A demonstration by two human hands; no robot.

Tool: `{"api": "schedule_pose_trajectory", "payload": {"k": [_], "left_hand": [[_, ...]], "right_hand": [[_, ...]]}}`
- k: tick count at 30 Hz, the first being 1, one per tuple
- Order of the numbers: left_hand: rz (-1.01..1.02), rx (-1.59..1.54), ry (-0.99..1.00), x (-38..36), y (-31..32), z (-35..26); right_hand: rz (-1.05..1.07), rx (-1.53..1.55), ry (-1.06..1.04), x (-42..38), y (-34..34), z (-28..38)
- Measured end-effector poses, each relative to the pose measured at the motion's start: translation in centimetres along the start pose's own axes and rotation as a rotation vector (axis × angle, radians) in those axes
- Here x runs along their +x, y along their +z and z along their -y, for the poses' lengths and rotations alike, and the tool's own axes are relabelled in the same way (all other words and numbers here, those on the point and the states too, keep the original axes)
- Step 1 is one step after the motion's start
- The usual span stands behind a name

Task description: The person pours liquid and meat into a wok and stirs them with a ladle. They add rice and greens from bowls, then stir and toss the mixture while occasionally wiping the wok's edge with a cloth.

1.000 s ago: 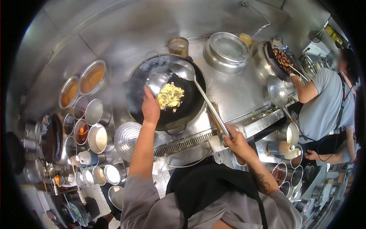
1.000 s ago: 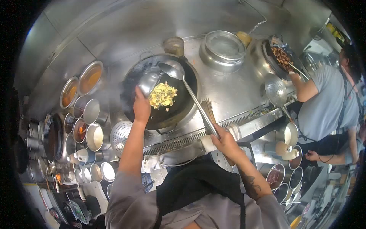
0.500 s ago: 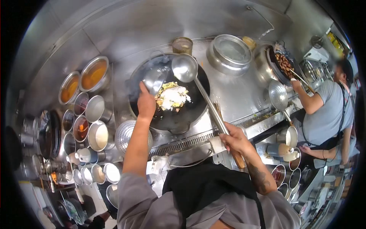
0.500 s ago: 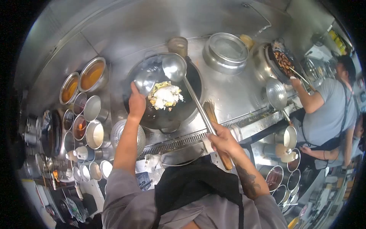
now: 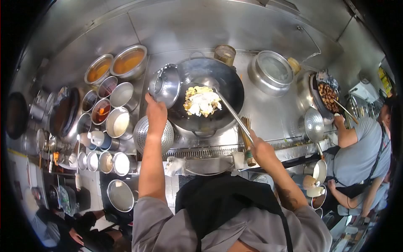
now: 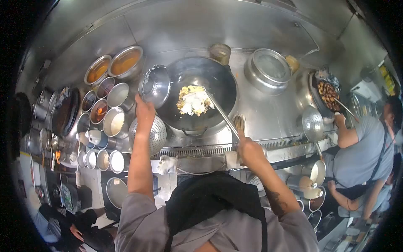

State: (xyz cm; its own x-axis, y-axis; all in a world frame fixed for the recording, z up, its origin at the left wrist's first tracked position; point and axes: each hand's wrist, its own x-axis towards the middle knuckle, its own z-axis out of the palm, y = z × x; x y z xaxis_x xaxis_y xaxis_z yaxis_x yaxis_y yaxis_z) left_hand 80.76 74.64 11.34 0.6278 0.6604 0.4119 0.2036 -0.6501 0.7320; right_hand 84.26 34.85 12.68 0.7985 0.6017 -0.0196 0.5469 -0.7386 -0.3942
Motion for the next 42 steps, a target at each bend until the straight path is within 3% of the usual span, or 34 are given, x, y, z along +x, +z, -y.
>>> {"api": "schedule_pose_trajectory", "payload": {"k": [3,6,10,13,14,16,22,26,27,29,30,32,35,36,39,40,42], "left_hand": [[0.032,-0.078,-0.076,-1.3,0.0,0.4],[-0.015,-0.083,-0.084,-2.5,0.0,0.7],[-0.108,-0.077,-0.075,-4.1,-0.4,0.4],[-0.128,-0.129,-0.169,-3.9,3.1,3.6],[0.003,-0.248,-0.38,-4.4,3.2,0.9],[-0.091,-0.106,-0.151,-3.9,7.0,3.6],[-0.175,0.129,0.046,-2.0,7.3,-1.2],[-0.068,0.242,0.055,-1.6,6.4,-5.2],[0.055,0.435,0.135,-2.1,7.6,-4.6],[0.202,0.589,0.078,-2.4,8.9,-4.0],[0.148,0.522,0.052,-1.8,8.9,-3.3],[0.047,0.387,-0.004,-0.6,8.2,-2.0],[0.199,0.42,0.06,-1.9,8.8,-2.3],[0.174,0.249,0.052,-2.4,9.1,-1.3],[0.025,-0.022,-0.151,-1.7,9.2,3.9],[0.016,-0.134,-0.243,-2.0,8.3,4.1],[-0.022,-0.36,-0.427,-2.5,5.5,2.8]], "right_hand": [[0.143,-0.113,-0.095,2.8,4.4,-4.4],[0.209,-0.098,-0.087,4.0,0.2,-2.9],[0.031,0.213,-0.174,-0.1,-3.4,-2.6],[-0.053,0.317,-0.24,-1.4,-4.1,-2.3],[-0.025,0.331,-0.234,-1.6,-4.5,-2.6],[0.027,0.361,-0.224,-1.4,-5.3,-3.3],[0.261,1.184,0.136,-3.0,-7.7,-2.4],[0.424,1.403,0.375,-0.9,-5.8,-3.5],[0.441,1.441,0.387,-1.0,-5.5,-3.5],[0.481,1.501,0.394,-0.6,-6.0,-2.8],[0.476,1.532,0.355,-0.9,-5.9,-2.9],[0.457,1.492,0.331,-1.1,-5.7,-3.2],[0.433,1.345,0.252,-1.1,-5.2,-2.4],[0.424,1.277,0.208,-0.7,-5.2,-2.0],[0.301,0.903,0.124,-1.8,-6.0,-1.0],[-0.029,0.54,-0.283,-1.9,-3.7,-2.5],[0.13,0.217,-0.206,-0.4,-1.8,-3.6]]}}
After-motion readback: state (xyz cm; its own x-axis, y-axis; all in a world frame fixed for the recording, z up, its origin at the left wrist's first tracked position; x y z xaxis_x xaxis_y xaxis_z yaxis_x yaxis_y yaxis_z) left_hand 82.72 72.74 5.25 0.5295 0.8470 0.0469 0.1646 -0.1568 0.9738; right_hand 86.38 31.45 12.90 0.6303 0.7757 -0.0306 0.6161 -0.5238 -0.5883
